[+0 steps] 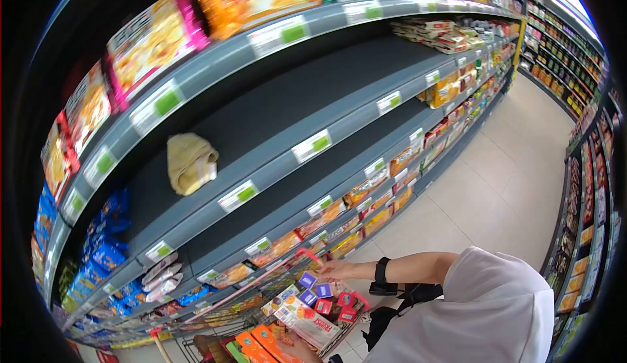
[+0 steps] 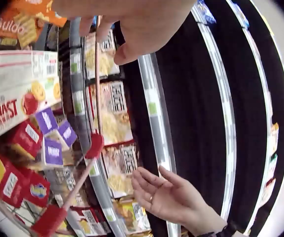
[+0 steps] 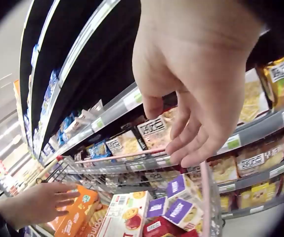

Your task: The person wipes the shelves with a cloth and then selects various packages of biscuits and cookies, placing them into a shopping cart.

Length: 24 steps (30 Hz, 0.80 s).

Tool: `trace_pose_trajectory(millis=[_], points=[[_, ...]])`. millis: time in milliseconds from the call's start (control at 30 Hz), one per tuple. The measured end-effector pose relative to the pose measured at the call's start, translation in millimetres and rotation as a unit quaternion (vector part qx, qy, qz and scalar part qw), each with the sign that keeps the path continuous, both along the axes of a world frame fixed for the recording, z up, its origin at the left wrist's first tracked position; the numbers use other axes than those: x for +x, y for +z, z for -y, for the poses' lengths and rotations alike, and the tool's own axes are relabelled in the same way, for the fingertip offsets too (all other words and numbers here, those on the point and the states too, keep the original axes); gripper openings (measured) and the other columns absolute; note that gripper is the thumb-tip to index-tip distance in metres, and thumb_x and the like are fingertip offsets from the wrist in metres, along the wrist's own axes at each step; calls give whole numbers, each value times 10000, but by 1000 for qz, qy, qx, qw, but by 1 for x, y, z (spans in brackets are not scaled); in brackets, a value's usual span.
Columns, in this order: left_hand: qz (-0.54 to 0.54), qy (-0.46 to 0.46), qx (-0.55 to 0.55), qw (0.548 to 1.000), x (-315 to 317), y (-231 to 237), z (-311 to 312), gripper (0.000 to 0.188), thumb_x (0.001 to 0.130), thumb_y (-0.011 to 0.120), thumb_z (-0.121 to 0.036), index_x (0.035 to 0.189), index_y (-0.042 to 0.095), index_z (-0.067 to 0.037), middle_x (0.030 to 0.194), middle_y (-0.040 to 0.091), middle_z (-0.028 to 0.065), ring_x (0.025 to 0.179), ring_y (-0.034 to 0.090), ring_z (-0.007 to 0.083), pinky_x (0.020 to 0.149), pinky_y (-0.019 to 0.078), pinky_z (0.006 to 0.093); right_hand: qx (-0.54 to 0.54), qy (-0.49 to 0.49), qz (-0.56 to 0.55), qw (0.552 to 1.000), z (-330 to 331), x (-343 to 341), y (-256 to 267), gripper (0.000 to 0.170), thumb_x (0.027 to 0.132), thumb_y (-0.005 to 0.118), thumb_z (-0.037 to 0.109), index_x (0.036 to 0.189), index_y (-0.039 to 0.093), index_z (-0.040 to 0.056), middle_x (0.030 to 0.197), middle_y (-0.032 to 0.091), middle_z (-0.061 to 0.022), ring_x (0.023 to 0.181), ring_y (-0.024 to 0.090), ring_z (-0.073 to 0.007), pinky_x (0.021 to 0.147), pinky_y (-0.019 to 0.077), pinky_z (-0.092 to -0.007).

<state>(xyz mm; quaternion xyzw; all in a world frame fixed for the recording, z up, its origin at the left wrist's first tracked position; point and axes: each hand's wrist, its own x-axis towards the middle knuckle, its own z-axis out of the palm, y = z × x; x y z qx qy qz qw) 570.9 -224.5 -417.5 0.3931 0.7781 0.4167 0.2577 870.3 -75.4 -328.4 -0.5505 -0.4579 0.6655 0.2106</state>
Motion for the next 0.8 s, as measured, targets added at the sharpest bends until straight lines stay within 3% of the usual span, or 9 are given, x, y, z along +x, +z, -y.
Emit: trace_pose_trajectory(millis=[100,167,233,267,300,367,433,567,800], points=[[-155,-58,-105,981,114,124,-11,457,904,610,-275,1234,509,24,1173,583,162,1051,557,275,876,475,358,-3,8,-9,1000,8,67,4,328,921,592,341,1113,629,77,977,656,-34,873,623,-123,737,518,-278],[162,-113,87,976,130,46,-13,355,844,686,-204,1123,545,-37,1064,605,123,910,596,238,857,481,326,16,11,1,1000,11,123,-1,343,919,593,358,1131,620,89,989,654,-29,883,622,-117,743,520,-283],[159,-112,106,975,164,-3,-15,318,832,684,-139,1092,522,-51,994,603,89,856,595,220,775,510,309,-15,-53,-22,998,21,176,9,337,917,593,358,1129,622,98,989,657,-20,875,629,-126,738,518,-280],[333,-52,-87,938,231,140,-15,323,849,655,-108,1114,487,-27,987,599,71,844,594,186,684,525,287,-15,-74,-14,997,23,206,18,315,911,597,341,1118,626,105,979,661,-20,870,633,-133,742,516,-282],[333,-139,-60,931,217,45,-16,303,870,622,-99,1127,479,-29,1025,590,98,835,598,188,623,523,274,-11,-73,-9,997,22,240,21,315,911,597,341,1118,626,105,979,661,-20,870,633,-133,742,516,-282],[107,-148,8,983,233,-26,-16,264,865,603,-76,1112,514,-49,1026,604,97,825,606,185,624,517,274,10,-115,-10,993,34,305,21,299,910,596,320,1122,621,111,1002,662,-26,898,630,-135,760,514,-284],[0,-123,-64,990,258,-44,-19,393,834,634,-147,1168,466,-28,1071,588,114,905,579,206,711,478,311,17,-152,7,988,45,371,21,287,911,591,294,1131,613,111,1015,665,-34,917,630,-143,776,516,-300],[-385,9,-268,883,311,-61,-17,969,708,756,-432,1393,273,55,1252,527,182,1227,471,291,1059,320,460,-10,-324,-22,946,91,476,71,286,917,568,242,1139,597,63,1049,662,-77,924,635,-170,804,513,-314],[-272,-68,-223,933,302,-44,-9,669,753,685,-230,1303,383,0,1118,576,138,1047,542,247,863,425,413,18,-451,-67,890,145,589,55,300,913,571,249,1112,577,25,1000,667,-114,873,644,-196,771,525,-316]])
